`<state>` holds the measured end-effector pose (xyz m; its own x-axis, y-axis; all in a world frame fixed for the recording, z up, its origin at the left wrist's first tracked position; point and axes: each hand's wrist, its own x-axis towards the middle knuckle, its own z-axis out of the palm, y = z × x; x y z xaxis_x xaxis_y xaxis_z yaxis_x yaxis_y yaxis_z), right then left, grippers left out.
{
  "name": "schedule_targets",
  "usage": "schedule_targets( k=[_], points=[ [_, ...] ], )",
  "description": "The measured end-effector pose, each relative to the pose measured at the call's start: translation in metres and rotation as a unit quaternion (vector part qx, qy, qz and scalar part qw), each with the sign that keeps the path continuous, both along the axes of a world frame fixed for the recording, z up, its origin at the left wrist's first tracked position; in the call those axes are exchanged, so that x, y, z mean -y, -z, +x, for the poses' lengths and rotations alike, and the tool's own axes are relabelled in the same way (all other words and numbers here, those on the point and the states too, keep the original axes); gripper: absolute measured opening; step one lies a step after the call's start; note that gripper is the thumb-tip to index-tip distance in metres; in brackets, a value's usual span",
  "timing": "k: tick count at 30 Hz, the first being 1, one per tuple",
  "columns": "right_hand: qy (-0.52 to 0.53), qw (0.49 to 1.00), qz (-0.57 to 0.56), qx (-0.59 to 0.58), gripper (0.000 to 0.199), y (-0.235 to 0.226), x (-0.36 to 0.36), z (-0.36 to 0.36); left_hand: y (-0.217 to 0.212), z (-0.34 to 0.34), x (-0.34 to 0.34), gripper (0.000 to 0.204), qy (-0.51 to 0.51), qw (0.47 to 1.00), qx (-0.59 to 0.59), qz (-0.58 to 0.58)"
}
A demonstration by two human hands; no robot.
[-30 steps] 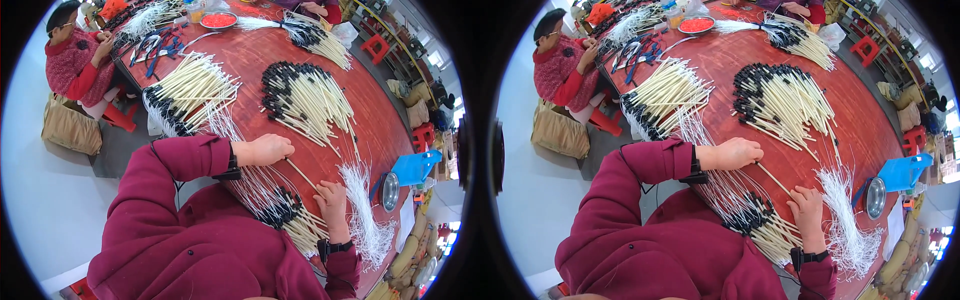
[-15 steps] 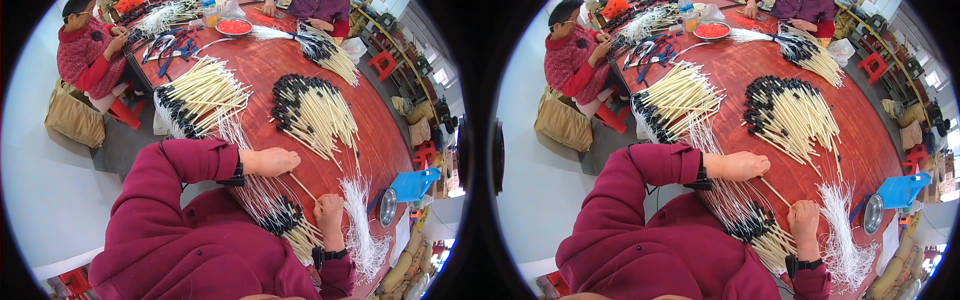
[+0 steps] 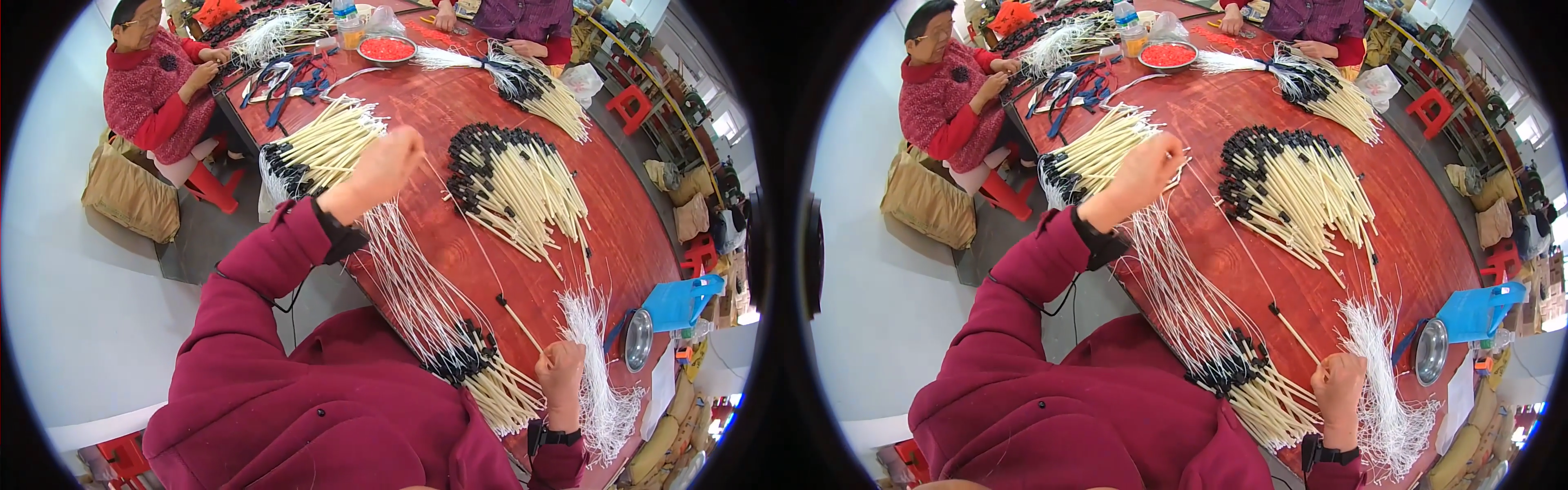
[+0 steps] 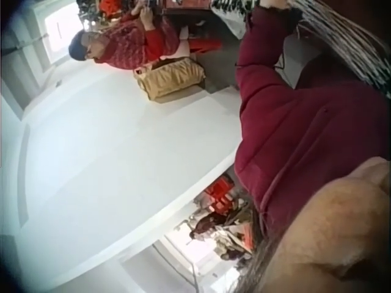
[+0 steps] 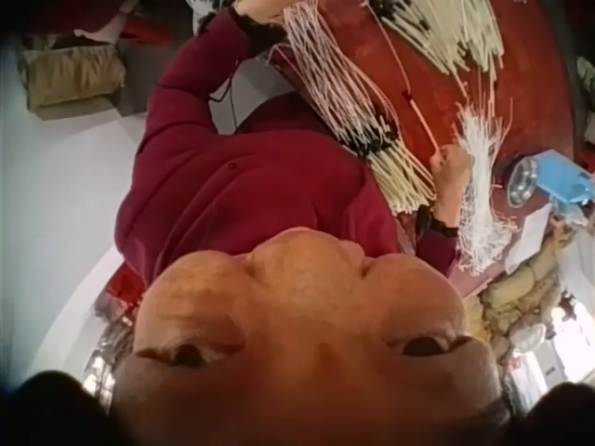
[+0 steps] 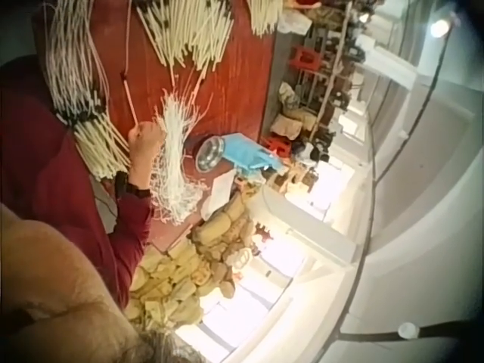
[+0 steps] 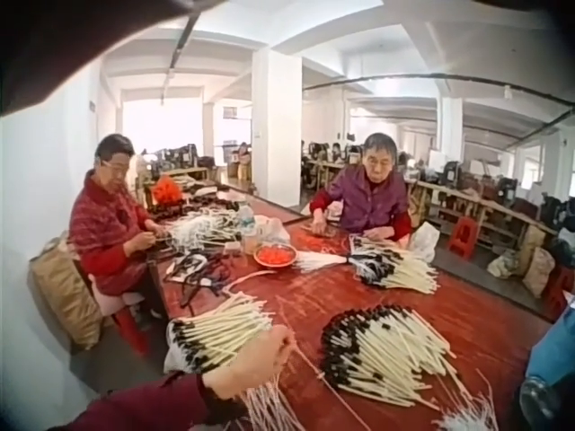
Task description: Manually sorting and assembling bundles of thin wooden sticks with white fibers on a workbench.
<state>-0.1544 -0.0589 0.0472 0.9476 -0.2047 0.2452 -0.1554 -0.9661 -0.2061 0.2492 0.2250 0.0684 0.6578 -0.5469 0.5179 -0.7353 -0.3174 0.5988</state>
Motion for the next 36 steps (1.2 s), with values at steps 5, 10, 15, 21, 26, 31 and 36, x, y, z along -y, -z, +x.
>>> schedule_targets(
  k=[5,10,15,21,26,31,36],
  points=[
    [0.037,0.998,0.041,-0.041,0.014,0.002,-0.003,-0.032,0.003,0.04,-0.034,0.011,-0.147,0.988,0.045,-0.02],
    [0.003,0.999,0.008,-0.047,0.01,-0.003,0.0,-0.012,0.01,0.073,-0.068,0.018,-0.2,0.975,0.091,0.035],
    [-0.002,0.998,0.041,-0.05,0.011,-0.029,-0.023,-0.027,0.002,0.076,-0.091,0.019,-0.125,0.992,0.008,0.022],
    [-0.007,0.997,0.044,-0.064,0.013,-0.025,-0.036,-0.053,0.019,0.041,-0.094,0.018,-0.13,0.989,0.046,0.047],
    [-0.01,0.993,0.086,-0.079,0.017,-0.029,-0.049,-0.059,0.017,0.035,-0.122,0.021,-0.14,0.984,-0.006,0.114],
    [0.011,0.995,0.097,-0.035,0.023,-0.033,-0.053,-0.059,-0.003,0.01,-0.103,0.024,-0.104,0.973,-0.009,0.208],
    [0.056,0.995,0.083,0.018,0.021,-0.026,-0.05,-0.064,-0.023,-0.035,-0.031,0.027,0.003,0.992,-0.021,0.127]
  ],
)
